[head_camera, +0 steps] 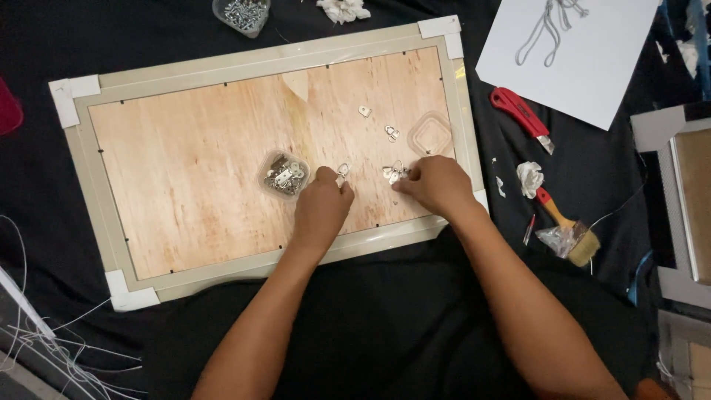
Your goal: Installing a hanging system on the back of a picture frame, including cleaning the surface, positioning hardware, and securing it with a power drill.
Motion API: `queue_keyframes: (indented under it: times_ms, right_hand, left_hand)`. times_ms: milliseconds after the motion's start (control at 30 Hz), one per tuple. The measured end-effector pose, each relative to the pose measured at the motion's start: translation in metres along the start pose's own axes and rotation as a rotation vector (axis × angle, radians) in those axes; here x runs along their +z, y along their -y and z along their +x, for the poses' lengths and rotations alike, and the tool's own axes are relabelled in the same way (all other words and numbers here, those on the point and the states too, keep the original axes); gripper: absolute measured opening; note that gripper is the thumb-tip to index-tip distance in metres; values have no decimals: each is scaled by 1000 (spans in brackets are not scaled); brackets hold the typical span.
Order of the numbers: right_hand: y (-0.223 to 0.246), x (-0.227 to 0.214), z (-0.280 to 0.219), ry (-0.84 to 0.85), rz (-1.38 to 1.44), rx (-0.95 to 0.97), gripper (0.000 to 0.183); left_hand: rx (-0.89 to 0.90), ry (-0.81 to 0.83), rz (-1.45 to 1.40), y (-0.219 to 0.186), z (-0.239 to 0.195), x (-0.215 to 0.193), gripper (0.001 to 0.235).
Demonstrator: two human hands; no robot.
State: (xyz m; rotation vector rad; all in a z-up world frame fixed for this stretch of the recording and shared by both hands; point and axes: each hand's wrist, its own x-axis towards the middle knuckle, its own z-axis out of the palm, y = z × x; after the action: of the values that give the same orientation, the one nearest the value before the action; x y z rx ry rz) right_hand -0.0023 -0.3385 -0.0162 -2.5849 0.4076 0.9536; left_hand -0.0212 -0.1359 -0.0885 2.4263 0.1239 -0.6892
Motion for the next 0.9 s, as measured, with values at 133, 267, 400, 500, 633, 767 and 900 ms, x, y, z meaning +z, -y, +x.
queue_keyframes:
  times_ms: [133,267,400,500,633,767,900]
  right_hand:
    - [-23,25,27,-47,9,-28,36]
    - [-25,23,25,-70,34,-47,41]
    - [-25,10,20,-62,37,-71,37]
    - [-32,1,16,-31,260,-90,38]
    - [-33,-17,1,175,976,-143,18]
    - [-50,3,17,302,1350,-309,6]
    - [-48,24,26,440,1561,-405,9]
  left_hand:
    - [25,40,19,-3,-5,-9,33]
    - [53,99,81,2,0,-8,37]
    - [156,175,-137,-3,-10,-27,32]
    - [120,309,-708,-4,-10,-27,23]
    - [-56,500,-1410,-5,-5,-25,23]
    - [-31,558,-1543,2,-2,-29,24]
    - [-17,508,-1575,-6,-5,-31,15]
